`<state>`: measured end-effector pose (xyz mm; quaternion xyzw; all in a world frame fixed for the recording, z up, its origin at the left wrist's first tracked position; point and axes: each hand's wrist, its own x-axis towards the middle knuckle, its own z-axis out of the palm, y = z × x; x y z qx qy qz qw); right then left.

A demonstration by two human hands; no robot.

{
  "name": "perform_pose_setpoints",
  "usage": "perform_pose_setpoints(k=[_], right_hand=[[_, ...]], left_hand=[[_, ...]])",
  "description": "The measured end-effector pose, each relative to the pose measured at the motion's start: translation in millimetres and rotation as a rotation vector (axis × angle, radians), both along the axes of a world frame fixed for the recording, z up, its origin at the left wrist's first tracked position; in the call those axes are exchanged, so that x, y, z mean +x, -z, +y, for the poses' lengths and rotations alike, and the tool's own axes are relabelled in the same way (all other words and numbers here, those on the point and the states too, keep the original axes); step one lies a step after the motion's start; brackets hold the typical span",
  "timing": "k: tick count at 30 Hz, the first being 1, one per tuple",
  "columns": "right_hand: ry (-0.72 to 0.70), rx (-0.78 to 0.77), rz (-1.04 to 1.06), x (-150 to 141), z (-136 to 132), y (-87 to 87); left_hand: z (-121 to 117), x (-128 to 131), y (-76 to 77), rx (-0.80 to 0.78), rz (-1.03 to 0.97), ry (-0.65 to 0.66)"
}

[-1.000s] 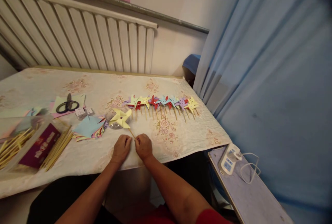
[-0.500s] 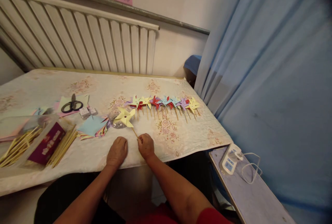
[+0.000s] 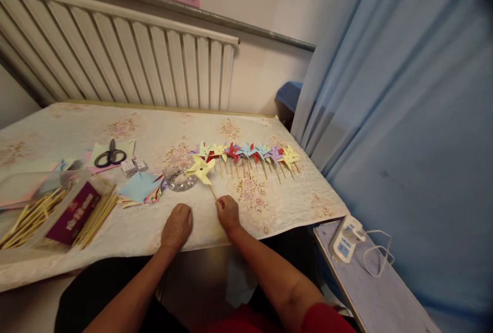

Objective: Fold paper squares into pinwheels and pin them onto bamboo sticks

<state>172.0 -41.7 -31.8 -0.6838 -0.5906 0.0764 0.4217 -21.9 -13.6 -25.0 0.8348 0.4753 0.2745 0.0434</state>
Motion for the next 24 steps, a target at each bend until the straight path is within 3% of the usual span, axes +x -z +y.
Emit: perform_pose_setpoints(k=[12,24], right_hand=[[0.114,0.071,0.097,45.7,8.5,4.2],[0.391,0.049,0.029,138.0,8.8,1.1]], left_hand=[[0.8,0.1,0.4,0.003,-0.014,0.008],[0.3,-0.4,1.5,0.002,-0.037,0.009]])
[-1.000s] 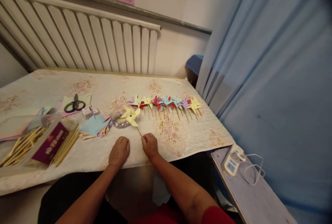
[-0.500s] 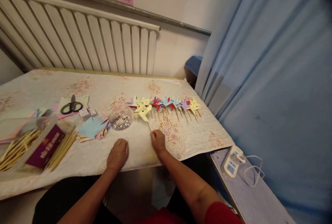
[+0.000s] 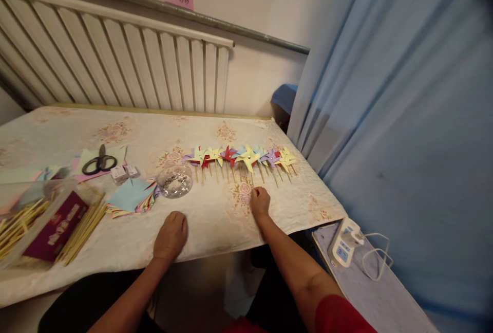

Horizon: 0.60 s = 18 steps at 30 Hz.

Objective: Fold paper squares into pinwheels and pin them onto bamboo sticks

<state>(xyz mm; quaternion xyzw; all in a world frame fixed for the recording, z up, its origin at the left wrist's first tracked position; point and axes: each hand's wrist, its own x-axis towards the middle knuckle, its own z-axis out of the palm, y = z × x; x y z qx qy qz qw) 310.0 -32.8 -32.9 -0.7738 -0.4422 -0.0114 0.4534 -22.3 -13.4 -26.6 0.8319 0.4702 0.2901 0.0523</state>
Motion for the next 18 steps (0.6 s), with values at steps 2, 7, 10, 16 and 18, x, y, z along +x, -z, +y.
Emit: perform_pose_setpoints(k=[2,7,10,16,18], right_hand=[[0.025,-0.012,-0.002,8.2,3.3,-0.8],[0.099,-0.05,0.002,16.6,17.1,-2.2],[0.129,-0.073,0.0,18.6,25.7,-3.0],[0.159,-0.116,-0.01,22.2,36.3,-3.4],[0.163,-0.13,-0.016,22.9,38.2,-3.4]], left_hand=[[-0.3,-0.2,0.2,0.005,0.016,-0.004],[-0.2,-0.5,-0.4,0.003,0.023,-0.004],[-0.1,-0.6,-0.7,0.008,0.013,0.004],[-1.6,-0.8,-1.1,0.008,0.026,-0.001],[-2.1,-1.0,-1.4,0.017,0.036,0.001]])
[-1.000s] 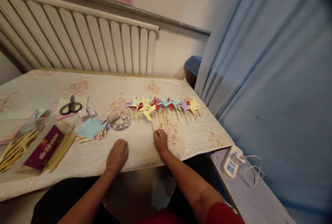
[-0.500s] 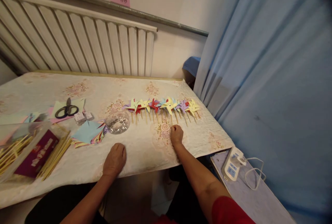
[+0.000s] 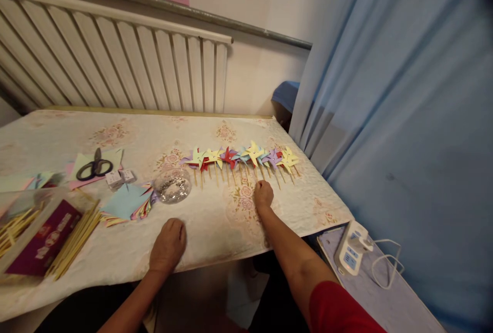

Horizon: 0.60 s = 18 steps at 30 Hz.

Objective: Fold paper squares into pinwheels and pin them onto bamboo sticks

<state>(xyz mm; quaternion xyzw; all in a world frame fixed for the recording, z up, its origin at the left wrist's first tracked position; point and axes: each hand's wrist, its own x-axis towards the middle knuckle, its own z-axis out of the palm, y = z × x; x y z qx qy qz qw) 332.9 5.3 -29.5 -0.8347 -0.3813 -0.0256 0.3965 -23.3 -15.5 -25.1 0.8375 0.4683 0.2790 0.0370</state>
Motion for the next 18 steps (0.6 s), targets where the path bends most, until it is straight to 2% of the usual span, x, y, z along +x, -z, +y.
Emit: perform_pose_setpoints(k=[18], right_hand=[[0.018,-0.1,-0.052,1.1,7.5,-1.0]], left_hand=[[-1.3,-1.2,-2.9,0.049,0.027,0.024]])
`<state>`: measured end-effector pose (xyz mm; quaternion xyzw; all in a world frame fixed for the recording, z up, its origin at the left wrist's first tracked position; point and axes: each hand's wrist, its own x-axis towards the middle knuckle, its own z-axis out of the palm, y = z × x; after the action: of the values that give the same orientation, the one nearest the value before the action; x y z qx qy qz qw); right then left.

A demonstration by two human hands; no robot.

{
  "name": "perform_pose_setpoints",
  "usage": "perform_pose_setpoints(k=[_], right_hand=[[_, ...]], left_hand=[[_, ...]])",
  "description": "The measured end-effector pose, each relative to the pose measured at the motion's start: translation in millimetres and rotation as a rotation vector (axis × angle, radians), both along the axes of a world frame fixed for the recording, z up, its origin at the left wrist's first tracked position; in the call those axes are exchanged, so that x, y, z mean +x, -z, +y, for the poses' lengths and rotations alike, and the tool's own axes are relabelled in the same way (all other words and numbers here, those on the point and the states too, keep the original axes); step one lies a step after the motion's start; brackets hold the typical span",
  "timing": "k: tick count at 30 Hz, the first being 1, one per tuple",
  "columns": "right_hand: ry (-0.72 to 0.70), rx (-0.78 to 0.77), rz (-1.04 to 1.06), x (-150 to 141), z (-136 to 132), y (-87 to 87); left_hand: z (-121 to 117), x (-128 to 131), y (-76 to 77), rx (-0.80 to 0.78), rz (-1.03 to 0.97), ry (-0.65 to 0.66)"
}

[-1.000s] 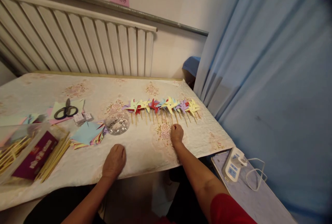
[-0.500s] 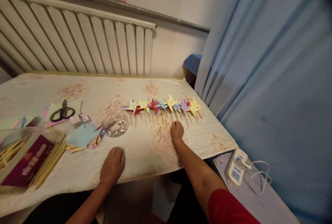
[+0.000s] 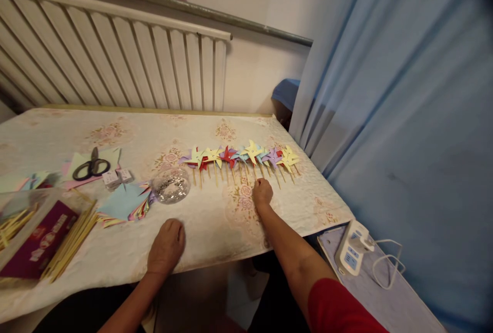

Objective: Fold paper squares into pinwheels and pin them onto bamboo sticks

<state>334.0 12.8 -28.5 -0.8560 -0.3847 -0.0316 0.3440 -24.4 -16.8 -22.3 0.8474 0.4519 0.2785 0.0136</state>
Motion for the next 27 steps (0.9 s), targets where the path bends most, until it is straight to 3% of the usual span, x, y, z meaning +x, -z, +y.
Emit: perform_pose_setpoints(k=[27], right_hand=[[-0.006,-0.036,-0.027,0.7,0.5,1.9]], left_hand=[[-0.2,1.2,1.1,-0.008,-0.002,-0.005]])
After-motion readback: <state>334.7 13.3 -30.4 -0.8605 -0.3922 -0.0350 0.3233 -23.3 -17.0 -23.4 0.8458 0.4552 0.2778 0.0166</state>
